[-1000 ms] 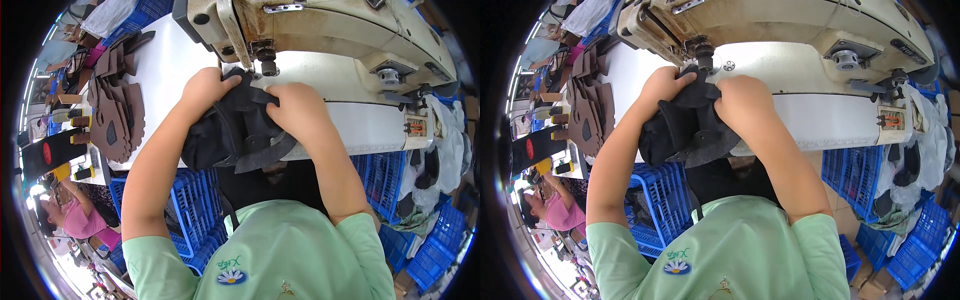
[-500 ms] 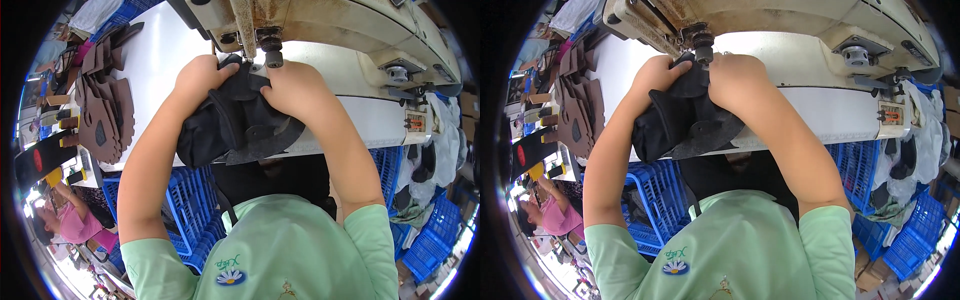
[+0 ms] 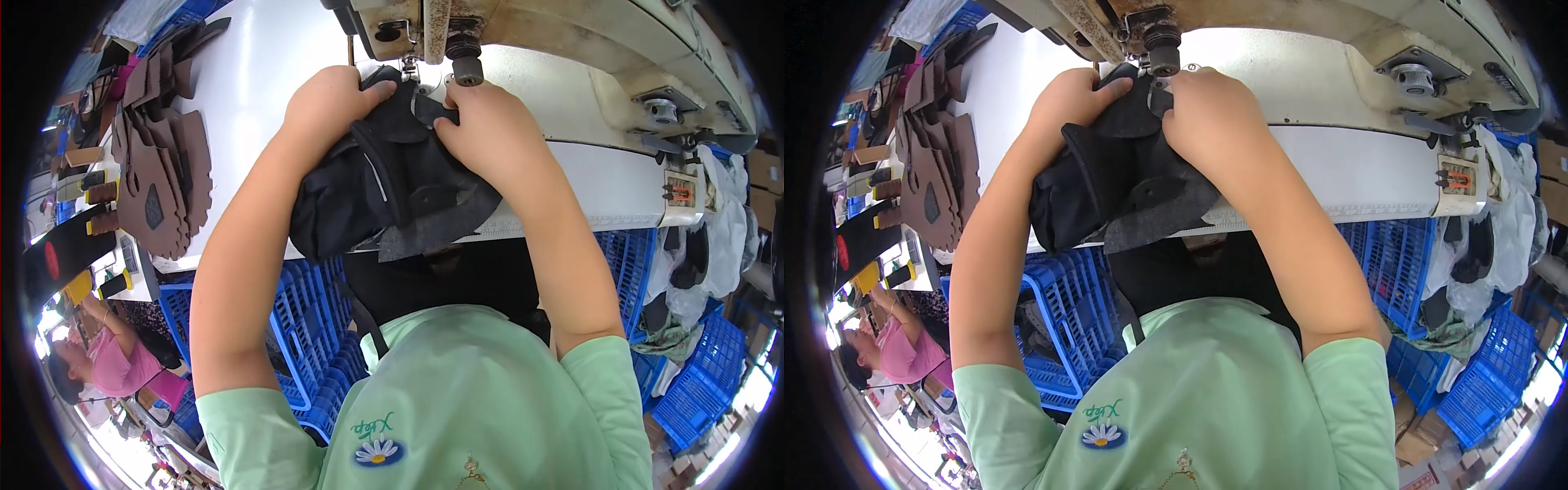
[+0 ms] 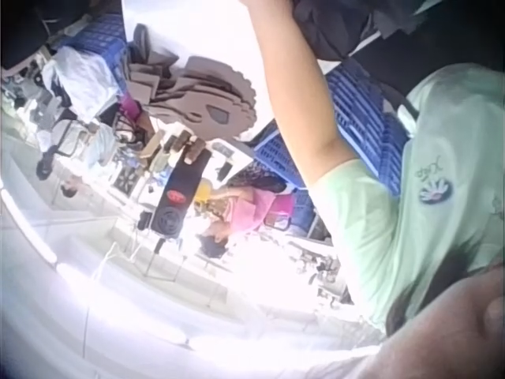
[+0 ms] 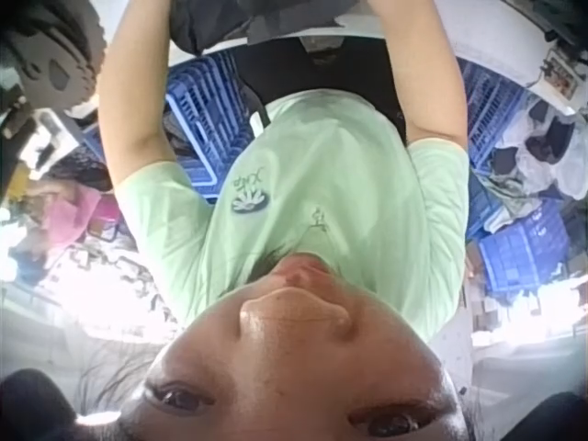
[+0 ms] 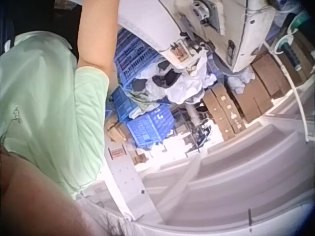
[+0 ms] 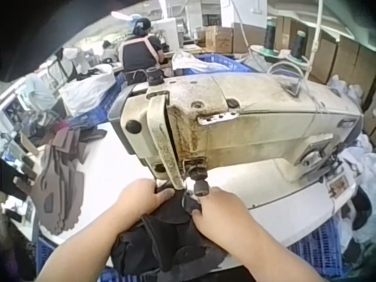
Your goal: Operator uses an industrial sewing machine to stitch together components of a black shoe upper.
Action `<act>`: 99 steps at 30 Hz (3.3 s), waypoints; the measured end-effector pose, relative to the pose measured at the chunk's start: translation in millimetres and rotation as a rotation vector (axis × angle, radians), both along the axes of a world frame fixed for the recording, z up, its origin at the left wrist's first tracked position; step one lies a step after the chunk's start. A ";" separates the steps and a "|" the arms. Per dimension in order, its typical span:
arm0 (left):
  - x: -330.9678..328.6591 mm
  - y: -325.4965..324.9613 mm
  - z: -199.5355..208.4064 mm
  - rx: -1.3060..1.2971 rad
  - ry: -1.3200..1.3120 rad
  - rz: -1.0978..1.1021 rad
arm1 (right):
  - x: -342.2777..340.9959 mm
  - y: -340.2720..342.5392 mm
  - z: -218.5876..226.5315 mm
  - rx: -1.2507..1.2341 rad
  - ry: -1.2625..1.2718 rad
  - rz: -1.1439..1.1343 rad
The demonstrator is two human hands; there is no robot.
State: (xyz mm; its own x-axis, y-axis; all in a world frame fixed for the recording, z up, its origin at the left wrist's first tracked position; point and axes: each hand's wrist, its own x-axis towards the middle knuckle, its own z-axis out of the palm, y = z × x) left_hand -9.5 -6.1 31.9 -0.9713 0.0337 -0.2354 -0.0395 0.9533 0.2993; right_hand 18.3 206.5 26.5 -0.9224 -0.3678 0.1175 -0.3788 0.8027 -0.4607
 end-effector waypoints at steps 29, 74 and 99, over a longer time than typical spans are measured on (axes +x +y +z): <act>15.6 12.9 11.8 -0.163 0.073 0.026 | -14.5 -17.4 -1.1 0.010 -0.070 -0.229; 9.5 5.5 0.9 -0.106 0.011 0.124 | -23.0 -9.4 -8.6 0.015 -0.111 -0.072; -3.2 2.5 -0.4 -0.093 0.022 0.130 | -44.8 -3.3 -4.9 -0.138 -0.274 -0.121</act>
State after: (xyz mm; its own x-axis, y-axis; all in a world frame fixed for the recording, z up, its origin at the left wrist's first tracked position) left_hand -12.7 -3.7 31.5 -0.9711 -0.1139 -0.2097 -0.1588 0.9643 0.2120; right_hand -26.6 203.1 21.7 -0.9627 -0.2514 -0.1003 -0.1310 0.7570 -0.6402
